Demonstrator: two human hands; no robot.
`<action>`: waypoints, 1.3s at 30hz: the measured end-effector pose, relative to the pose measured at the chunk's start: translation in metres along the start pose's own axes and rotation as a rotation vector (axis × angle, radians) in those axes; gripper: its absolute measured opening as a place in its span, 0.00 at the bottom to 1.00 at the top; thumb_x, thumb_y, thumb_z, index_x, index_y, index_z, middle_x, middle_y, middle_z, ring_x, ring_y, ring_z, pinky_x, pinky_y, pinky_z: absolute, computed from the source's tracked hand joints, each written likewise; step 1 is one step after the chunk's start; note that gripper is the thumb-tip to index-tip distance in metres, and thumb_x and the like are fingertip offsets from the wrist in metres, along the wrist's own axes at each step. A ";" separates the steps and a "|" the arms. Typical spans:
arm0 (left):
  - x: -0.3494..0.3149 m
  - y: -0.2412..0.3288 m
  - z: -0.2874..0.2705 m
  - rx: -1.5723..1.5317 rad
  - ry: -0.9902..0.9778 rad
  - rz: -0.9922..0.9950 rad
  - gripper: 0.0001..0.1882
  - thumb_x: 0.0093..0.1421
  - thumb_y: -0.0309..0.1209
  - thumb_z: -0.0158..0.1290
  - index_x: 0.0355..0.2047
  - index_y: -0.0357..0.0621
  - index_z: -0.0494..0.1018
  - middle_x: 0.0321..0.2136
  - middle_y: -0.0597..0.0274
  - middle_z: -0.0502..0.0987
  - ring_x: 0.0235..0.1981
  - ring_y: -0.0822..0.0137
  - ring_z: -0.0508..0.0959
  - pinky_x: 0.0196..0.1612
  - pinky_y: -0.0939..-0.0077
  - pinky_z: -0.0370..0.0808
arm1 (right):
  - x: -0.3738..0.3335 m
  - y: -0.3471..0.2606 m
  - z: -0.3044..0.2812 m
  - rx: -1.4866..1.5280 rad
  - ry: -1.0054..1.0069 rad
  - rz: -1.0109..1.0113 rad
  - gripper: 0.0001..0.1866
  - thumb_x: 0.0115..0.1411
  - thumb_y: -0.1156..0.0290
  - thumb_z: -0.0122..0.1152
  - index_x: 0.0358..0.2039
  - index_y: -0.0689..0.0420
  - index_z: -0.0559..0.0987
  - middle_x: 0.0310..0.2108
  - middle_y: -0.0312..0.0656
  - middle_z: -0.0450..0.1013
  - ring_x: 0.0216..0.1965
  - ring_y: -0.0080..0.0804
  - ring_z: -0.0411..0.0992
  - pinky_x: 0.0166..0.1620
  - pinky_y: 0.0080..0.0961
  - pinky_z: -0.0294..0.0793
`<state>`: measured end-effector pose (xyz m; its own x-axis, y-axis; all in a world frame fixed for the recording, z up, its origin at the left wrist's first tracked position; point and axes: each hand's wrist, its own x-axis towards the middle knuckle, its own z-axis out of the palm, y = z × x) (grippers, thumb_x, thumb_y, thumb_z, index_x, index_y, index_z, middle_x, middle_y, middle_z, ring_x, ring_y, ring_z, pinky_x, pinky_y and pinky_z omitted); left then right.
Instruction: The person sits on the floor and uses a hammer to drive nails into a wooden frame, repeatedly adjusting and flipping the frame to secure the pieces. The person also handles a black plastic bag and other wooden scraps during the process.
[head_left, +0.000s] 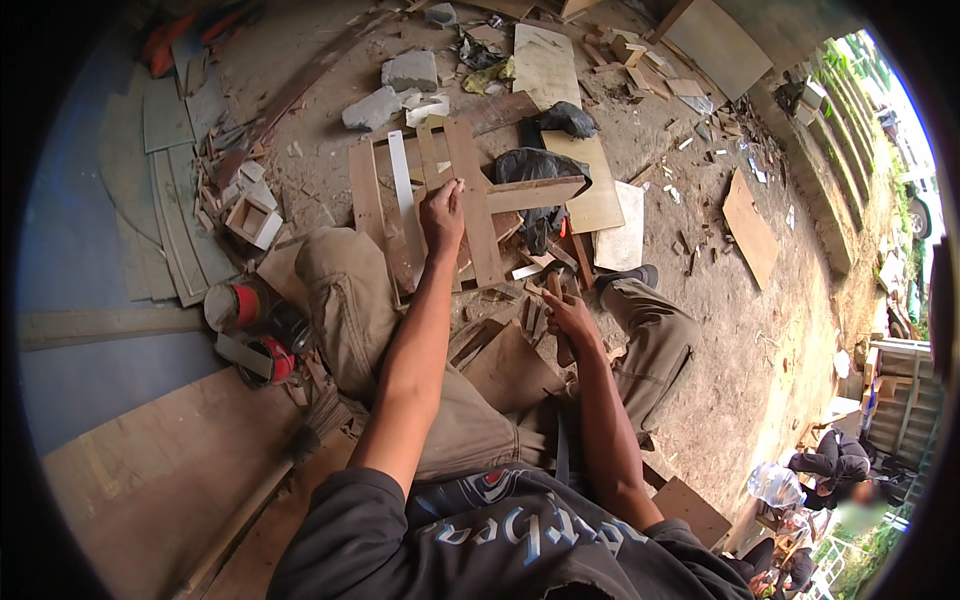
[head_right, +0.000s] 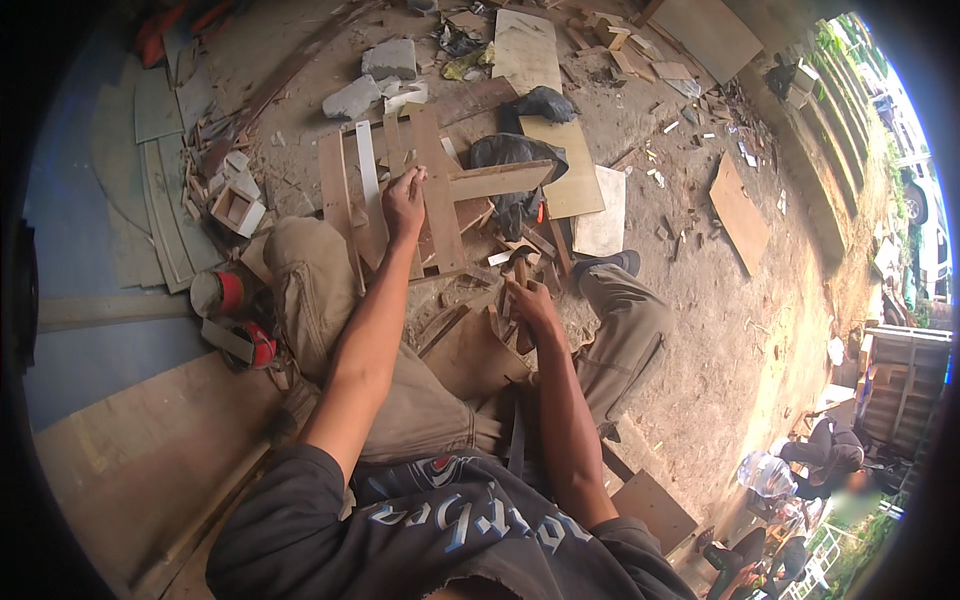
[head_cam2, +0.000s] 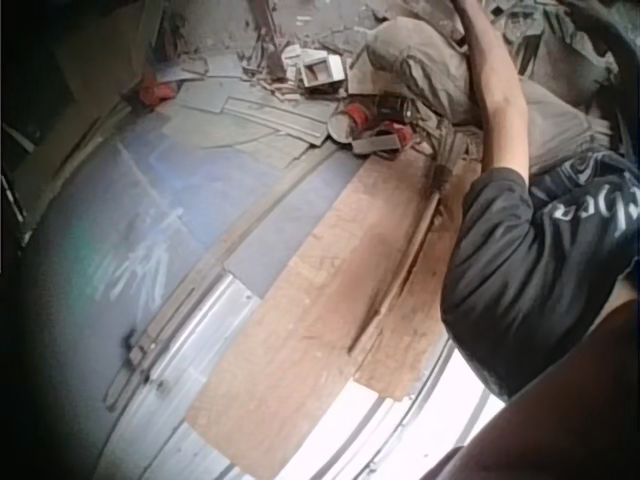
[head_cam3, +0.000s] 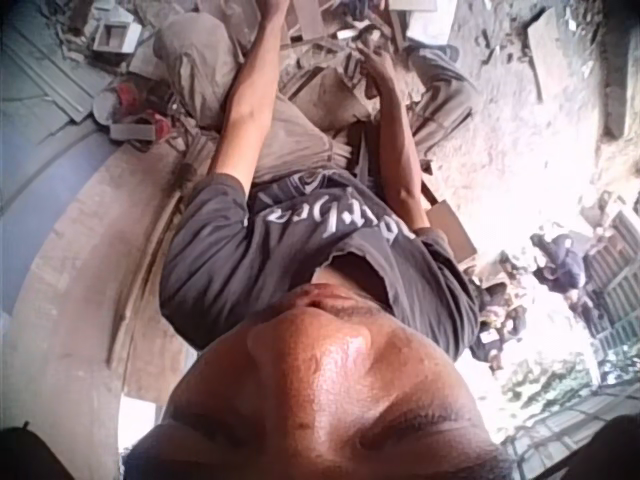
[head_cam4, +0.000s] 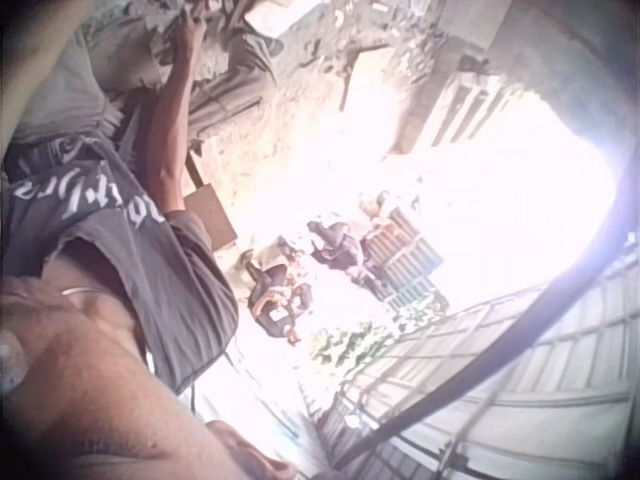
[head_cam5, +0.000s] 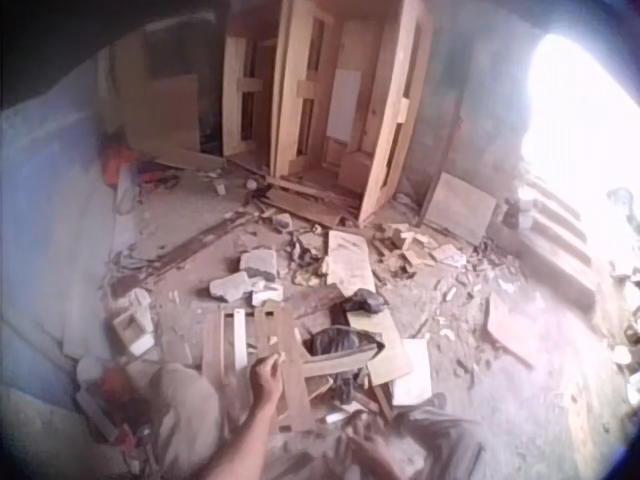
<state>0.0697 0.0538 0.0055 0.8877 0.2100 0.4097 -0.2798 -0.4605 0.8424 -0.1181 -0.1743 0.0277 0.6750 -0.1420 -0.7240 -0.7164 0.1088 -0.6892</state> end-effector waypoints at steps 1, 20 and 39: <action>0.000 0.002 0.000 0.009 0.000 0.013 0.08 0.63 0.27 0.53 0.39 0.39 0.79 0.32 0.50 0.82 0.36 0.53 0.82 0.38 0.66 0.77 | -0.001 -0.001 0.001 -0.027 0.003 -0.033 0.14 0.64 0.61 0.61 0.36 0.59 0.71 0.22 0.32 0.64 0.17 0.17 0.61 0.20 0.19 0.62; 0.001 0.009 -0.004 0.064 -0.010 0.117 0.07 0.60 0.28 0.56 0.34 0.37 0.79 0.28 0.48 0.80 0.30 0.51 0.79 0.36 0.64 0.75 | -0.043 -0.079 0.092 -0.282 0.098 -0.766 0.24 0.69 0.66 0.52 0.63 0.58 0.64 0.24 0.38 0.67 0.23 0.21 0.63 0.26 0.23 0.66; 0.001 0.011 -0.004 0.113 -0.001 0.082 0.08 0.60 0.29 0.56 0.35 0.38 0.81 0.30 0.48 0.81 0.32 0.50 0.80 0.39 0.63 0.75 | -0.014 -0.113 0.120 -0.563 0.143 -1.005 0.22 0.67 0.67 0.52 0.59 0.61 0.64 0.29 0.64 0.74 0.34 0.65 0.74 0.33 0.46 0.73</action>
<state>0.0660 0.0521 0.0167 0.8641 0.1665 0.4750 -0.3085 -0.5706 0.7611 -0.0252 -0.0662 0.1119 0.9837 -0.0293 0.1772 0.1300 -0.5643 -0.8153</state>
